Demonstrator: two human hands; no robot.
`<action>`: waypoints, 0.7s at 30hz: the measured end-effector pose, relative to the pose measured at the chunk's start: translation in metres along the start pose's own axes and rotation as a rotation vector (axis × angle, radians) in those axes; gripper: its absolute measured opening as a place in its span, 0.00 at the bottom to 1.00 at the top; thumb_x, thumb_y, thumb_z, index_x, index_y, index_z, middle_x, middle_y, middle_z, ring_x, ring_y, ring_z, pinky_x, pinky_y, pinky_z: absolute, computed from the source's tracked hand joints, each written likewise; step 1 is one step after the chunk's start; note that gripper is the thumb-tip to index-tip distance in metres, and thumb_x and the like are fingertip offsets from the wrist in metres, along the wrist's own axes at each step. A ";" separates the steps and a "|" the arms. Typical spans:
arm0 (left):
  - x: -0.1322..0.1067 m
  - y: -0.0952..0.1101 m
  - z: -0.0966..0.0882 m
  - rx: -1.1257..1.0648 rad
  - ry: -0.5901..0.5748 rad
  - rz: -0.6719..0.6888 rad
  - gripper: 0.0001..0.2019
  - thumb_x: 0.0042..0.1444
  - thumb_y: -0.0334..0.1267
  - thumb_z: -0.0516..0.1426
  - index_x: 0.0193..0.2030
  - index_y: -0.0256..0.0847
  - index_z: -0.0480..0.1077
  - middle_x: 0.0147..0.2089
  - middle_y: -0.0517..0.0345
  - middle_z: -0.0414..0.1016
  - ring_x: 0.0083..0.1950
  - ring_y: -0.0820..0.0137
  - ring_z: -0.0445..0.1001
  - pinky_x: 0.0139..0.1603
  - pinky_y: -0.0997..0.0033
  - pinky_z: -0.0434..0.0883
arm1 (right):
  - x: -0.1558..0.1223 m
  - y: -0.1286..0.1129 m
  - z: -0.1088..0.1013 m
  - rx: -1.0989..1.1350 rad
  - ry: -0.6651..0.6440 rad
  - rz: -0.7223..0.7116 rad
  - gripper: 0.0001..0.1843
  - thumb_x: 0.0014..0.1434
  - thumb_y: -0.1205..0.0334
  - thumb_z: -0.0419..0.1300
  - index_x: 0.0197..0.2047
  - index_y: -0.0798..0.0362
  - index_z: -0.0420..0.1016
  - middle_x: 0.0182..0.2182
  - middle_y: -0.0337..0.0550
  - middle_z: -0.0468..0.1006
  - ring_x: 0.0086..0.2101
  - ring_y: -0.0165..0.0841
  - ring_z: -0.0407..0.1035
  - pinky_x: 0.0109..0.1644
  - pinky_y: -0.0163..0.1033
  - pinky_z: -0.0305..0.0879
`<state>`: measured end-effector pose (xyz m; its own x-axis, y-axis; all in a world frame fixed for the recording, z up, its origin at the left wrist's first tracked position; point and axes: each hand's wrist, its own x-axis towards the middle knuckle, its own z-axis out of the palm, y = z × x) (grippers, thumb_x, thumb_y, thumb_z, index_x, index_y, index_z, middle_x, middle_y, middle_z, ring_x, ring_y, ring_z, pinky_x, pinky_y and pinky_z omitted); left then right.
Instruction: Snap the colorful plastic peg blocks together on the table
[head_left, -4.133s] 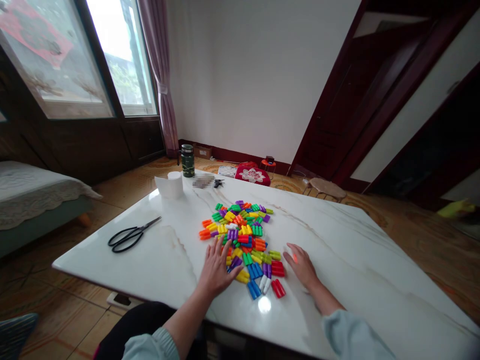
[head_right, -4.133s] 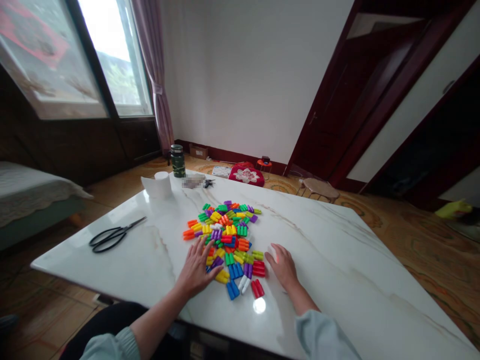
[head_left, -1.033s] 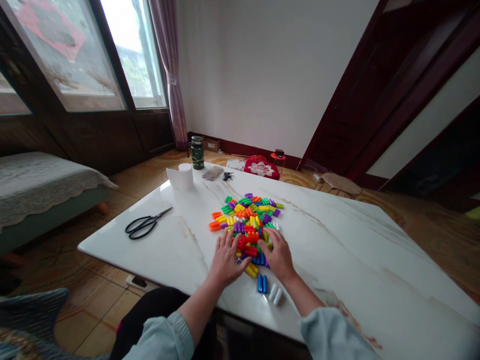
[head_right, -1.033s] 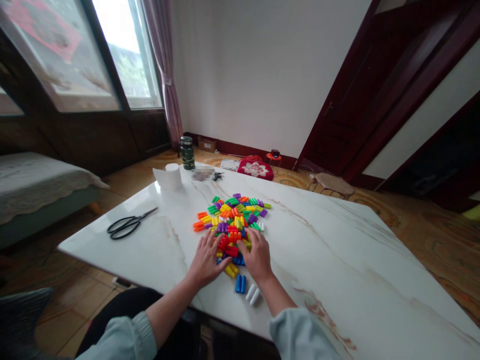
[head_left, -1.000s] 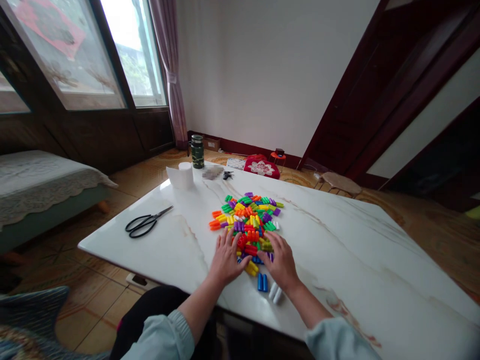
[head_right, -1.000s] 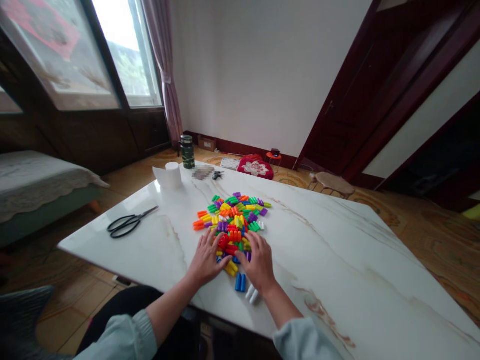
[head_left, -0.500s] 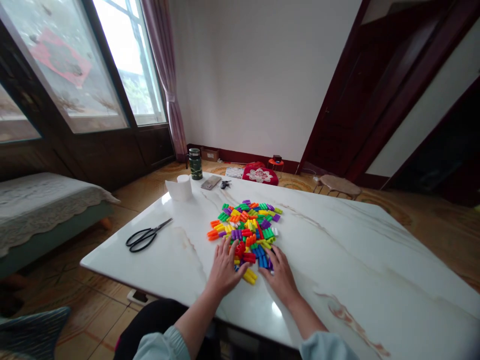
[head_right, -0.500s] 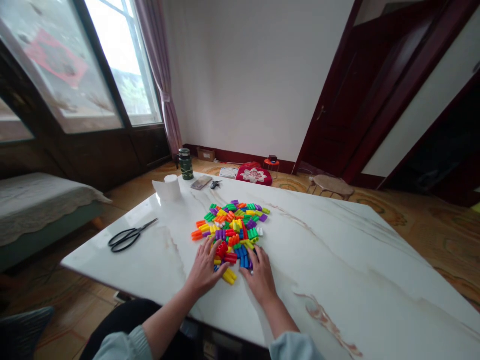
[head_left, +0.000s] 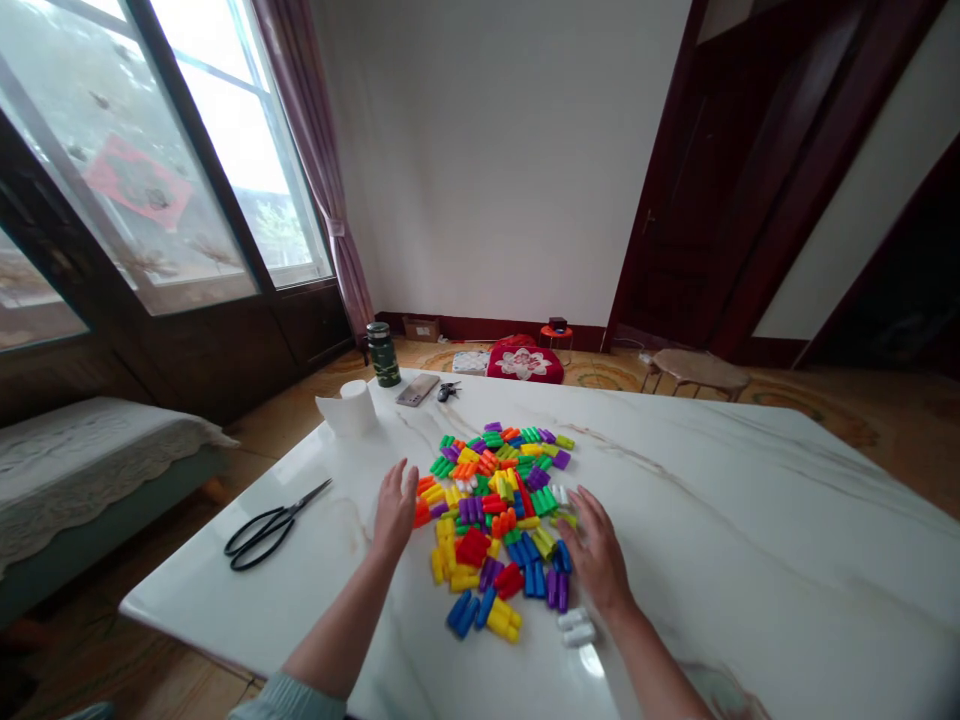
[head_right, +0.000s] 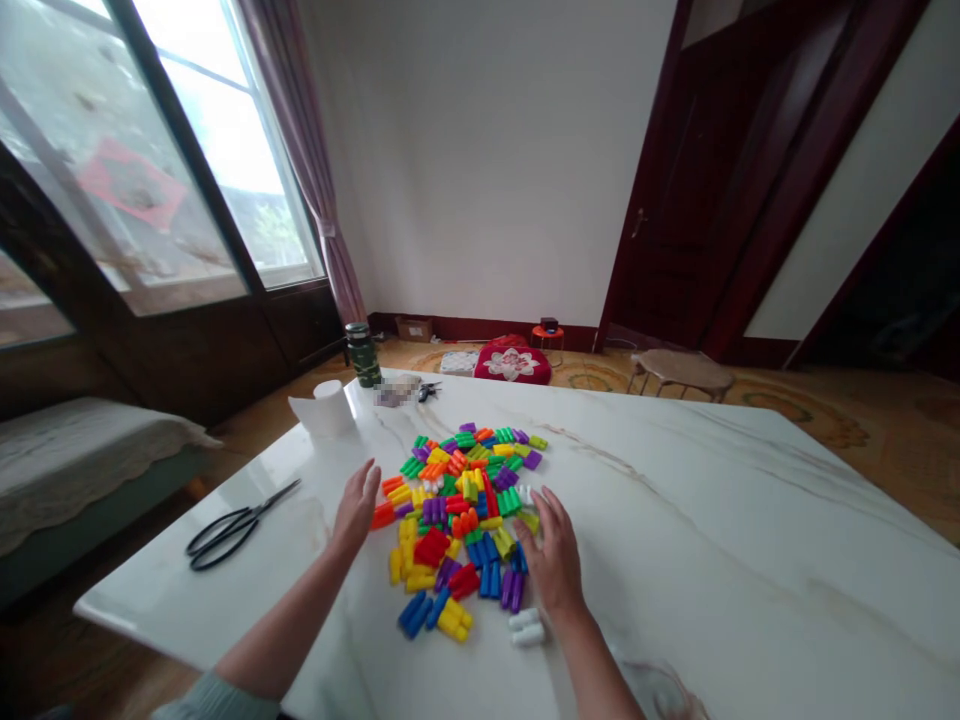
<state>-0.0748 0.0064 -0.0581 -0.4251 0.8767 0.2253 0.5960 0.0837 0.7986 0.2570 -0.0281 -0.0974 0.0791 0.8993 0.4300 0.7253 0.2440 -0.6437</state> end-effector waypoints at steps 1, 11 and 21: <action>0.012 -0.004 0.002 0.042 -0.046 -0.015 0.27 0.66 0.50 0.43 0.64 0.36 0.63 0.66 0.41 0.65 0.69 0.58 0.60 0.70 0.52 0.56 | 0.008 0.006 0.002 -0.062 -0.006 0.040 0.35 0.65 0.38 0.44 0.62 0.55 0.66 0.63 0.55 0.64 0.63 0.44 0.57 0.67 0.54 0.54; 0.032 -0.019 0.023 0.199 -0.184 0.077 0.31 0.64 0.56 0.44 0.68 0.41 0.58 0.70 0.48 0.61 0.73 0.58 0.52 0.73 0.48 0.44 | 0.085 0.007 0.034 -0.445 -0.179 0.371 0.41 0.66 0.38 0.37 0.73 0.56 0.45 0.71 0.54 0.49 0.69 0.44 0.42 0.70 0.56 0.39; 0.038 -0.013 0.015 0.098 -0.365 0.136 0.31 0.63 0.59 0.45 0.67 0.46 0.60 0.70 0.52 0.61 0.74 0.58 0.50 0.73 0.48 0.44 | 0.097 -0.036 0.087 -0.208 -0.216 0.158 0.43 0.65 0.33 0.34 0.69 0.54 0.57 0.70 0.58 0.48 0.69 0.47 0.43 0.69 0.60 0.40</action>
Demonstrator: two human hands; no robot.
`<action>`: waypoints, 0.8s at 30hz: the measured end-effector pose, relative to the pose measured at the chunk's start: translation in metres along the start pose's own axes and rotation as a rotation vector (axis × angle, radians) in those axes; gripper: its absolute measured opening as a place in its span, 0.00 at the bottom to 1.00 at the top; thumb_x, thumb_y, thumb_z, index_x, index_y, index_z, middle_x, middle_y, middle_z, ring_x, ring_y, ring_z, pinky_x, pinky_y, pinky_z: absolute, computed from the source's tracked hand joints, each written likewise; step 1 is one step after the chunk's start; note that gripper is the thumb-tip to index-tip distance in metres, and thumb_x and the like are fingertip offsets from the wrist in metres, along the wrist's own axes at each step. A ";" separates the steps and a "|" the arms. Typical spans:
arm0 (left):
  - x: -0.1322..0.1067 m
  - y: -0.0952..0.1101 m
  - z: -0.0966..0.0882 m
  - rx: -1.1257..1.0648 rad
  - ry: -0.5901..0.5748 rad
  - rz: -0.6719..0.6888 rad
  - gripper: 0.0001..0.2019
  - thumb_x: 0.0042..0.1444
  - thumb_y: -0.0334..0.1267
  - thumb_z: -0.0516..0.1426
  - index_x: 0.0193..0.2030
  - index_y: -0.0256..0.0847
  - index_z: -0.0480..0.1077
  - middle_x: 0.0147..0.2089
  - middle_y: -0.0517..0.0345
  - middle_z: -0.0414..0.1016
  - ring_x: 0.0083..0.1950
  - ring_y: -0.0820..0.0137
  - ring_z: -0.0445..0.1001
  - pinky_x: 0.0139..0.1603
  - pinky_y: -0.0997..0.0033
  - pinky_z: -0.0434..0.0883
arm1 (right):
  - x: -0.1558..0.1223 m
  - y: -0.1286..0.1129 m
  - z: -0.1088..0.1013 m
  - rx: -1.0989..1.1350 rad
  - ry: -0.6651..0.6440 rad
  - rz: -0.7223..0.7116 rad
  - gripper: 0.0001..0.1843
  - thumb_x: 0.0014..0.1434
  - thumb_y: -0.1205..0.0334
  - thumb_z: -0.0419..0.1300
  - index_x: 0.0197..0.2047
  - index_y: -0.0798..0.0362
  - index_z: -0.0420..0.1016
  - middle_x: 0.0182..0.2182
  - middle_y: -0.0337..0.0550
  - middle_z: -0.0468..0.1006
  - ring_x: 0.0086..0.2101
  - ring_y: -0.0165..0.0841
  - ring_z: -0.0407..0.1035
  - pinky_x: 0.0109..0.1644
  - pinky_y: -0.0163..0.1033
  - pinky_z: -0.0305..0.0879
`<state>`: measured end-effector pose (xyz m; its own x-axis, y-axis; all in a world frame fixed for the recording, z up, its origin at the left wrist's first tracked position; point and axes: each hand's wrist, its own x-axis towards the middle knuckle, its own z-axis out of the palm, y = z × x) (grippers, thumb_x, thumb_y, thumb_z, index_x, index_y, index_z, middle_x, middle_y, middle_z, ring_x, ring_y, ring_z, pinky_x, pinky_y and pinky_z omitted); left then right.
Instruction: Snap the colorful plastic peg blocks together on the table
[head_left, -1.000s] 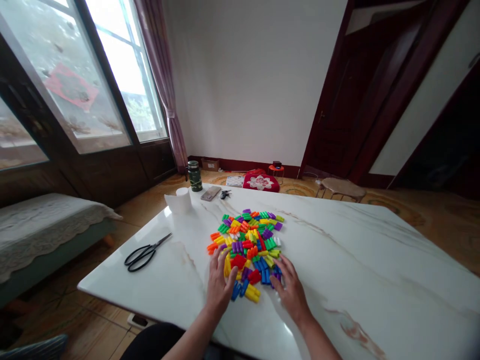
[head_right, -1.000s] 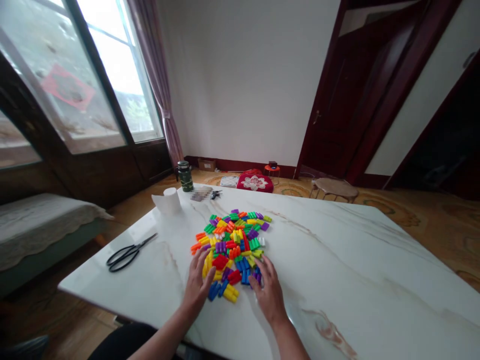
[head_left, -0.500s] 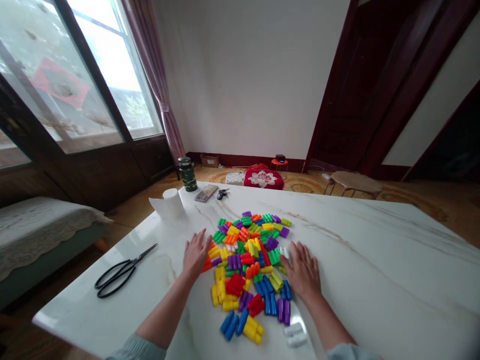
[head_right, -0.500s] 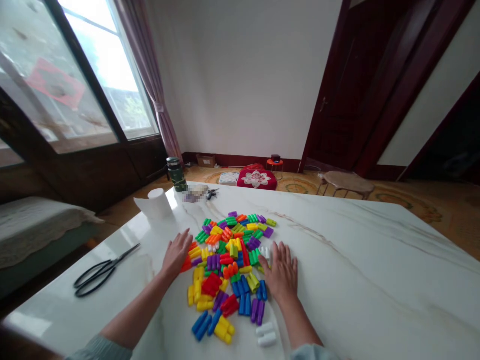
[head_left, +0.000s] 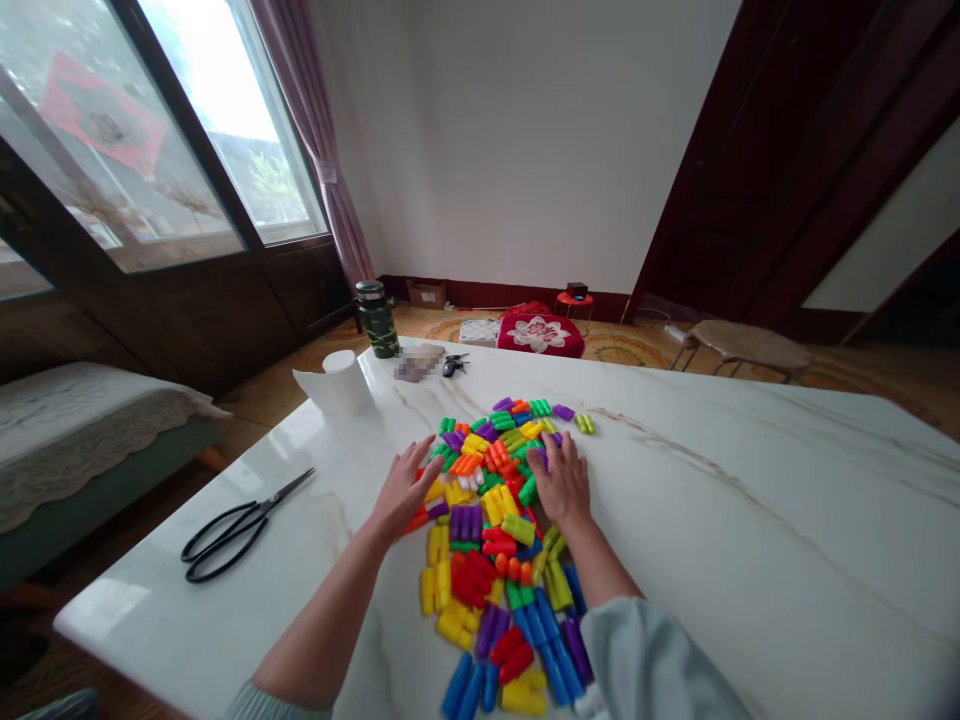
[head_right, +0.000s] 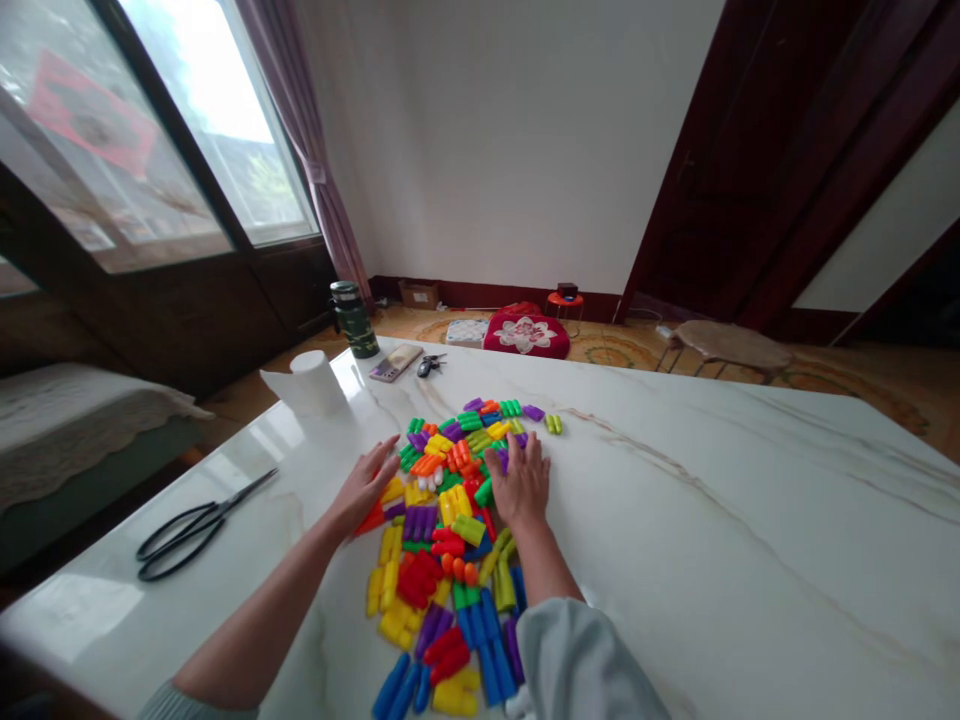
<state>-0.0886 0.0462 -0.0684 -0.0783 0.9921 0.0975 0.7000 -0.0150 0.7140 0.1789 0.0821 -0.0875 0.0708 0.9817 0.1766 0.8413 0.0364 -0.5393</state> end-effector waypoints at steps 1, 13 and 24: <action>0.000 -0.001 -0.002 -0.004 -0.004 0.004 0.32 0.63 0.60 0.46 0.67 0.45 0.61 0.69 0.51 0.62 0.73 0.58 0.52 0.73 0.49 0.47 | -0.002 -0.011 0.005 -0.001 -0.008 0.007 0.43 0.64 0.33 0.36 0.70 0.54 0.56 0.70 0.58 0.47 0.69 0.48 0.42 0.69 0.61 0.39; -0.045 0.045 0.000 0.263 0.008 0.149 0.33 0.56 0.58 0.57 0.66 0.51 0.62 0.70 0.46 0.58 0.73 0.48 0.50 0.68 0.38 0.50 | -0.125 0.015 -0.055 0.137 -0.149 -0.296 0.41 0.62 0.35 0.48 0.73 0.41 0.45 0.71 0.46 0.49 0.69 0.48 0.44 0.69 0.66 0.40; -0.051 0.032 0.004 0.296 0.084 -0.062 0.30 0.60 0.57 0.51 0.67 0.47 0.61 0.71 0.41 0.56 0.73 0.49 0.51 0.67 0.40 0.54 | -0.163 -0.050 0.025 0.098 0.078 -0.200 0.45 0.63 0.39 0.51 0.74 0.52 0.39 0.70 0.61 0.47 0.68 0.57 0.44 0.65 0.70 0.48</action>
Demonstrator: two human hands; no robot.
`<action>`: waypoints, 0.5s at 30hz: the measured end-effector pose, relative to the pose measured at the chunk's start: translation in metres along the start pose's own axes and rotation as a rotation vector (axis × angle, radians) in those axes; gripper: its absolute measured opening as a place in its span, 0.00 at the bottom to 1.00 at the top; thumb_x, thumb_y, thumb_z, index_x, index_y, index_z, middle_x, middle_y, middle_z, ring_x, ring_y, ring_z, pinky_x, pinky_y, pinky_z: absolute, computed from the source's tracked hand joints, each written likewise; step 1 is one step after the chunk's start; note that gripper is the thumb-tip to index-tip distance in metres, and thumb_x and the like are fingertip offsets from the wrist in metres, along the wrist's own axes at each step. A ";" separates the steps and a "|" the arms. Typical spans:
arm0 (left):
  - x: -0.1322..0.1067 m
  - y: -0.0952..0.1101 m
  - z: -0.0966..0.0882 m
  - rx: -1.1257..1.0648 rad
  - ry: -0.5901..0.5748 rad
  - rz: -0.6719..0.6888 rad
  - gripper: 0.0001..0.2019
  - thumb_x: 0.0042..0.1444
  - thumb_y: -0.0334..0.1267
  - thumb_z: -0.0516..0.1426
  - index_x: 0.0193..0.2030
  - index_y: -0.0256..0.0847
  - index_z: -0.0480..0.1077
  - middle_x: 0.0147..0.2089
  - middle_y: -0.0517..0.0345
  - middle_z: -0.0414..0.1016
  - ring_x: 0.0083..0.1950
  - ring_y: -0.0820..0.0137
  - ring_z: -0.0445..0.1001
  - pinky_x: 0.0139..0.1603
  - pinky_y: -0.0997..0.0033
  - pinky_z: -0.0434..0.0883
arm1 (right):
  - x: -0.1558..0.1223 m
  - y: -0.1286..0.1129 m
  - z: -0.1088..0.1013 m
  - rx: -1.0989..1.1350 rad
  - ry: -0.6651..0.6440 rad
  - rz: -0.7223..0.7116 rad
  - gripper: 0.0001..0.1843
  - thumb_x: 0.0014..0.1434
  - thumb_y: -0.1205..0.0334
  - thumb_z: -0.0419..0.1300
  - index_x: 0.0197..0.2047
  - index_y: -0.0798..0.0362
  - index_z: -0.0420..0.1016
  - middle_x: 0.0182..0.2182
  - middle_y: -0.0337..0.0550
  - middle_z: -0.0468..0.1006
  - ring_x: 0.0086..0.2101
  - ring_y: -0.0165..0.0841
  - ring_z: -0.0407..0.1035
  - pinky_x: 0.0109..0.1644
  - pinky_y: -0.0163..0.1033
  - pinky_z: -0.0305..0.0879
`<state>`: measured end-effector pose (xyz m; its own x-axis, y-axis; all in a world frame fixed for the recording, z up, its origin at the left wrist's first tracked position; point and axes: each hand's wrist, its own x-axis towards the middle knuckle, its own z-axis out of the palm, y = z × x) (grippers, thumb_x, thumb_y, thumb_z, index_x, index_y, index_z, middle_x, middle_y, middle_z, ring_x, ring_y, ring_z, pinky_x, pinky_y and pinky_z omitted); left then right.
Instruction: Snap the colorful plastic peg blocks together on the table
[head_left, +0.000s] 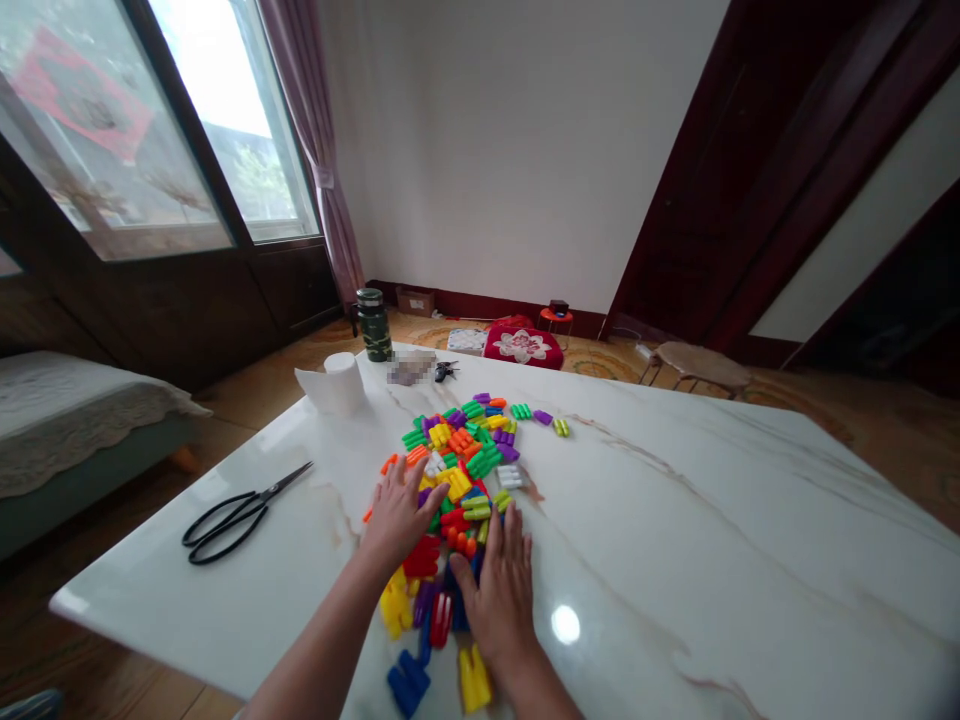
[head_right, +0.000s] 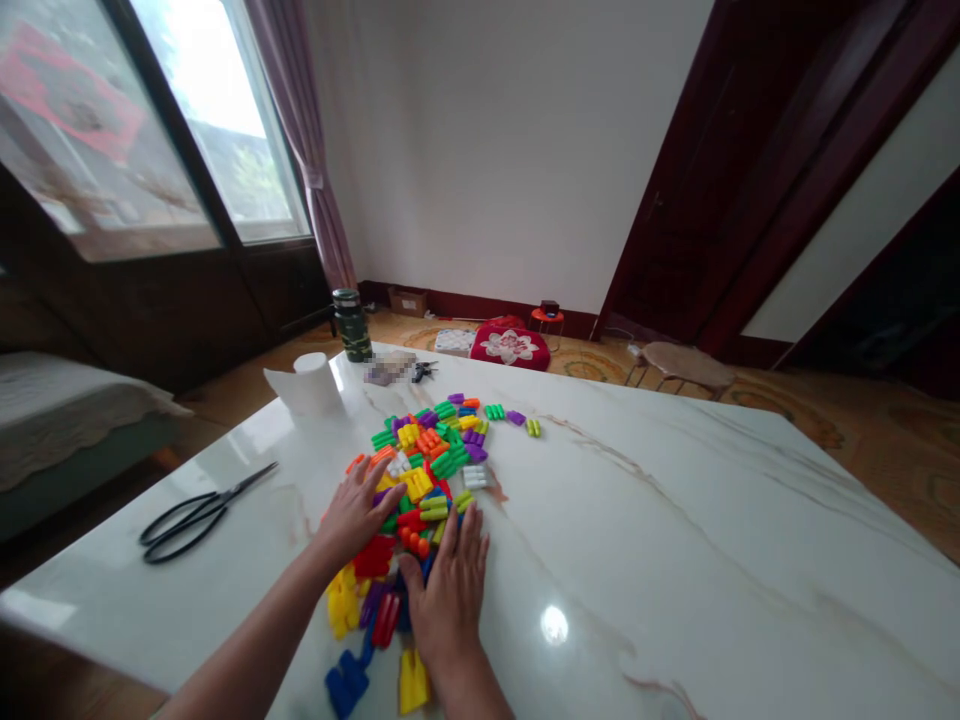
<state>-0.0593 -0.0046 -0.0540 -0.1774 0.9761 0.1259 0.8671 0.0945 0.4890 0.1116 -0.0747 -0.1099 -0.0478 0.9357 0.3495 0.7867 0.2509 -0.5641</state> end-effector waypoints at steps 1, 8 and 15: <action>0.000 -0.002 0.000 -0.002 0.021 0.014 0.30 0.60 0.56 0.51 0.66 0.47 0.62 0.70 0.42 0.58 0.72 0.49 0.53 0.67 0.41 0.55 | 0.013 -0.001 -0.002 0.024 0.000 -0.006 0.42 0.64 0.40 0.49 0.73 0.52 0.42 0.70 0.60 0.50 0.68 0.55 0.45 0.65 0.69 0.48; 0.029 -0.027 -0.009 -0.070 0.143 -0.029 0.33 0.59 0.60 0.50 0.65 0.41 0.63 0.68 0.39 0.60 0.70 0.50 0.57 0.67 0.48 0.58 | 0.166 0.102 -0.054 -0.138 0.212 0.253 0.31 0.67 0.44 0.43 0.64 0.54 0.64 0.66 0.57 0.59 0.66 0.48 0.50 0.66 0.62 0.48; 0.108 -0.054 0.004 -0.143 -0.011 -0.045 0.35 0.60 0.63 0.48 0.68 0.47 0.59 0.69 0.43 0.62 0.72 0.50 0.53 0.69 0.43 0.51 | 0.281 0.126 -0.011 -0.059 -0.204 0.181 0.36 0.64 0.34 0.40 0.69 0.41 0.57 0.68 0.45 0.59 0.67 0.52 0.47 0.65 0.73 0.36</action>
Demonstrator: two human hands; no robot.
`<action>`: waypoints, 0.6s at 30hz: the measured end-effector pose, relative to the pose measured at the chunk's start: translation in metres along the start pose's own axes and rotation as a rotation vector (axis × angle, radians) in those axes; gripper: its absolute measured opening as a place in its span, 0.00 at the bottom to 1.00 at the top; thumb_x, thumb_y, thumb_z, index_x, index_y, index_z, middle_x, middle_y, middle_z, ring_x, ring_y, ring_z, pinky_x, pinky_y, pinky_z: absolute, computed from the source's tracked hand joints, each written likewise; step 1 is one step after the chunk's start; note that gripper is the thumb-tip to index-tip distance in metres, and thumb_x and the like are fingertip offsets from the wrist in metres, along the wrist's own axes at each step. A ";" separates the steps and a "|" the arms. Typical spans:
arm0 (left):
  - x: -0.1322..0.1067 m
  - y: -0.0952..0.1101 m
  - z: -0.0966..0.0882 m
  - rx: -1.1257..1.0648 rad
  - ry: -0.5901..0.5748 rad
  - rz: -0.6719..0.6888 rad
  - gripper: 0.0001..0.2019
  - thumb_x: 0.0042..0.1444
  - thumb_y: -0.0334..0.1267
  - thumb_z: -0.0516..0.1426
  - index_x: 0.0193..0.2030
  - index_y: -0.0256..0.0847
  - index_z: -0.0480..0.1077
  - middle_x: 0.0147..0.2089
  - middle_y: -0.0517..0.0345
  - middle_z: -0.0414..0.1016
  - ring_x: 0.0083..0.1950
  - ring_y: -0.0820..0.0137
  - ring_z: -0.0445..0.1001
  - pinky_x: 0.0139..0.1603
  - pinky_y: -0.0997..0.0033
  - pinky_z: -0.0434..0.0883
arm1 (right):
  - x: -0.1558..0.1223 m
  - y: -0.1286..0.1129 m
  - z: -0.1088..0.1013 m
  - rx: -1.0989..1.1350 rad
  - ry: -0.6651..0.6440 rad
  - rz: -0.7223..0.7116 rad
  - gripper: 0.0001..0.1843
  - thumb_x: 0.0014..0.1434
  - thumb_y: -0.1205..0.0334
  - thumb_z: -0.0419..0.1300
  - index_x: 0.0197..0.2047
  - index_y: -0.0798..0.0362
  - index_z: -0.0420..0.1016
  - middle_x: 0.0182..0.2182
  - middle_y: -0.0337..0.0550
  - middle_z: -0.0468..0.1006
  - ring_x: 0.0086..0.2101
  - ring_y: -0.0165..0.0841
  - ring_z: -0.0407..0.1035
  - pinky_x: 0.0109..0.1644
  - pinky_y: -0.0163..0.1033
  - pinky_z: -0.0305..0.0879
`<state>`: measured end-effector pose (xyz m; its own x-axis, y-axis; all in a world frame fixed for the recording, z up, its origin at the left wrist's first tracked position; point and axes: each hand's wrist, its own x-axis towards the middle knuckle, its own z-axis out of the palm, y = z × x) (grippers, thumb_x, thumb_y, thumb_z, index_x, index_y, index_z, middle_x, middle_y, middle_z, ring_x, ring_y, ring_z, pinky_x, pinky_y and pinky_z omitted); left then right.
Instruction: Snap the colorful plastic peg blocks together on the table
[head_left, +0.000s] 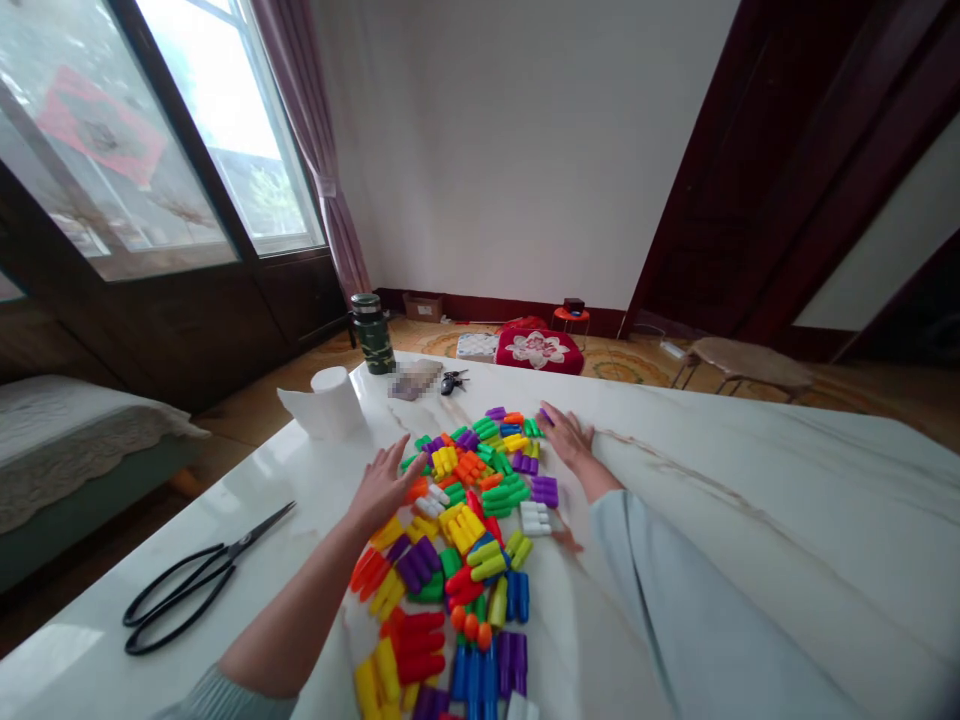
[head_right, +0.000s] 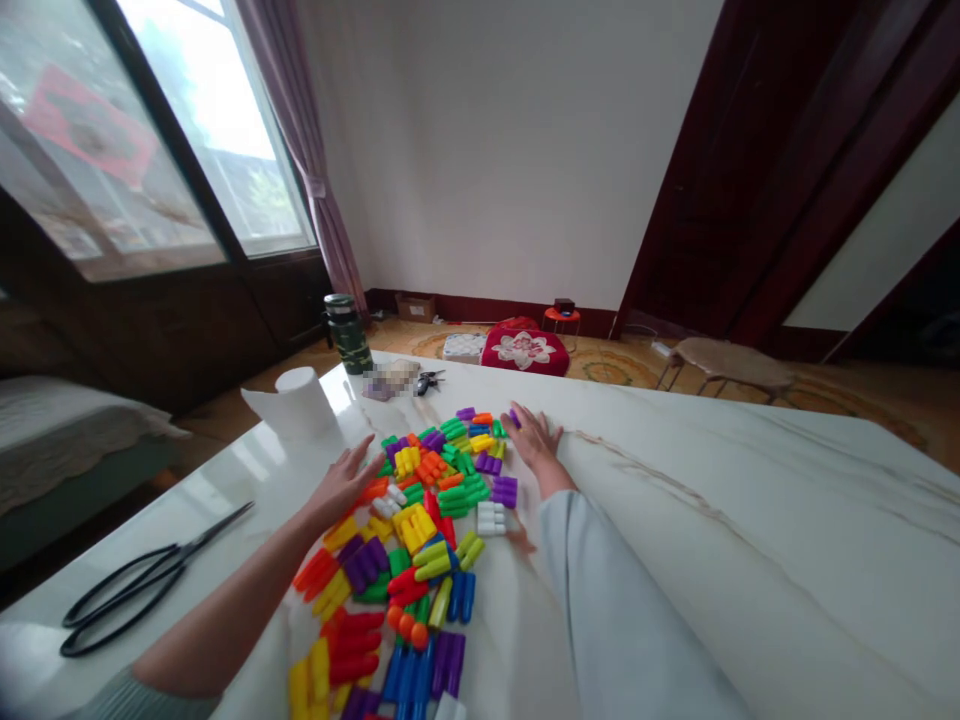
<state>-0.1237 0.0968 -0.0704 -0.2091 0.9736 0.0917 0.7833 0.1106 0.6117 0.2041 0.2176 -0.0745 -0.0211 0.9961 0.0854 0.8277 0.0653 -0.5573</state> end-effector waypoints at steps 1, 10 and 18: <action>0.006 -0.002 0.003 -0.009 -0.003 0.021 0.33 0.61 0.62 0.47 0.68 0.49 0.59 0.70 0.46 0.60 0.73 0.51 0.51 0.70 0.42 0.48 | 0.004 -0.009 0.007 -0.014 -0.052 -0.063 0.35 0.65 0.34 0.39 0.68 0.38 0.59 0.68 0.41 0.58 0.67 0.50 0.47 0.65 0.72 0.36; 0.008 0.003 0.006 -0.087 -0.003 0.036 0.27 0.64 0.56 0.43 0.66 0.52 0.62 0.68 0.59 0.64 0.74 0.58 0.50 0.73 0.44 0.40 | -0.023 -0.041 0.026 0.081 -0.047 -0.302 0.22 0.67 0.44 0.48 0.57 0.40 0.71 0.61 0.38 0.70 0.63 0.42 0.57 0.67 0.63 0.43; -0.007 0.055 0.041 -0.219 0.030 0.177 0.26 0.62 0.57 0.49 0.62 0.49 0.68 0.70 0.54 0.58 0.71 0.59 0.57 0.70 0.56 0.56 | -0.069 -0.006 0.009 0.140 0.051 -0.327 0.19 0.60 0.51 0.60 0.53 0.48 0.76 0.63 0.48 0.66 0.61 0.39 0.61 0.65 0.46 0.56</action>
<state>-0.0556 0.1040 -0.0698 -0.1002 0.9672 0.2334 0.6645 -0.1095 0.7392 0.1954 0.1487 -0.0849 -0.2410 0.9172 0.3171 0.6971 0.3910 -0.6010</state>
